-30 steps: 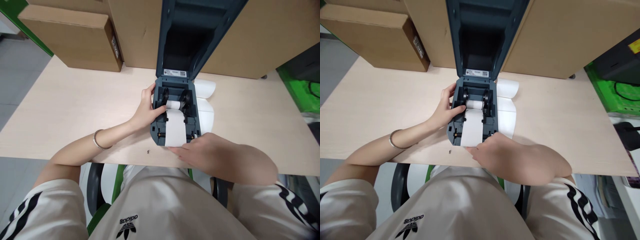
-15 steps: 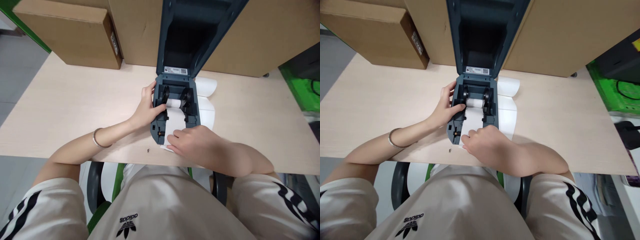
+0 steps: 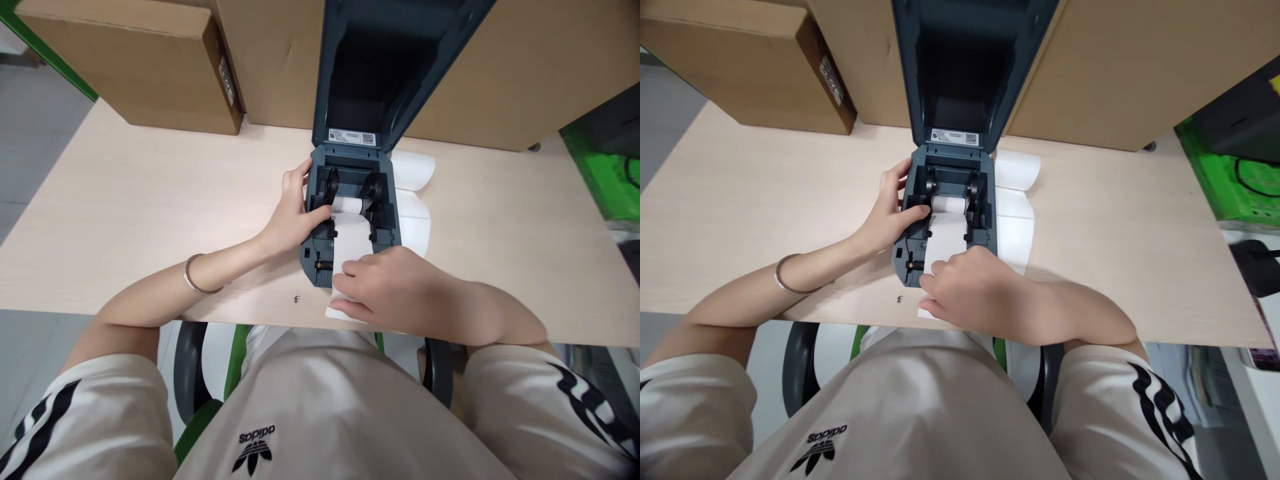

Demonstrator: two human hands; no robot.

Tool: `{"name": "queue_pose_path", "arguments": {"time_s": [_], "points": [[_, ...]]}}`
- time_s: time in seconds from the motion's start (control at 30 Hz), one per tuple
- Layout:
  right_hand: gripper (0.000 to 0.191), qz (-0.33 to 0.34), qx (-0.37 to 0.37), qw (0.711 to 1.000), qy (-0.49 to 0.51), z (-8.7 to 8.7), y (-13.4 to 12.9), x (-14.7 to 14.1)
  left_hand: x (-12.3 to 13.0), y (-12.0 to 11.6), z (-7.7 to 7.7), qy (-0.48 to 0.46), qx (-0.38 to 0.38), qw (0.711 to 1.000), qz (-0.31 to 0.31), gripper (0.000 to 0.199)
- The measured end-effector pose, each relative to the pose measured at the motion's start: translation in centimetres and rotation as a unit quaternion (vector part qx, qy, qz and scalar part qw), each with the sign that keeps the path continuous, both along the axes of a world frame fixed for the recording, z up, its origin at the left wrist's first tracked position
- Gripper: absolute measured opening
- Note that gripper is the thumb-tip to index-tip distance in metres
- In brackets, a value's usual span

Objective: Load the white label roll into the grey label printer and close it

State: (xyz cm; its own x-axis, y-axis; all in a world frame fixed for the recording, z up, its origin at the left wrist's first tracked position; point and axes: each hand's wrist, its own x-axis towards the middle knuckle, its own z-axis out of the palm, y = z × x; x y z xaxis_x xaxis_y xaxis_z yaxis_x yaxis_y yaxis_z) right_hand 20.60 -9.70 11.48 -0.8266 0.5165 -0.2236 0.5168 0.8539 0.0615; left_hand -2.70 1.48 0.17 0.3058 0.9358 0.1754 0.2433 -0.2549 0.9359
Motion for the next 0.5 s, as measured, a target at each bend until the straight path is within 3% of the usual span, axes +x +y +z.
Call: {"name": "queue_pose_path", "arguments": {"time_s": [0.1,0.3,0.5], "points": [[0.045,0.002,0.023,1.000,0.015,-0.5,-0.1,-0.5,0.0,0.1,-0.1,-0.007,0.002,1.000,0.004,0.105],[0.023,0.025,-0.023,0.999,0.014,-0.6,0.1,-0.7,0.0,0.2,-0.4,-0.032,0.006,0.999,0.004,0.102],[0.038,-0.044,-0.026,0.995,-0.082,2.4,-0.3,-0.9,0.0,0.0,-0.1,-0.010,0.007,1.000,0.010,0.101]]}}
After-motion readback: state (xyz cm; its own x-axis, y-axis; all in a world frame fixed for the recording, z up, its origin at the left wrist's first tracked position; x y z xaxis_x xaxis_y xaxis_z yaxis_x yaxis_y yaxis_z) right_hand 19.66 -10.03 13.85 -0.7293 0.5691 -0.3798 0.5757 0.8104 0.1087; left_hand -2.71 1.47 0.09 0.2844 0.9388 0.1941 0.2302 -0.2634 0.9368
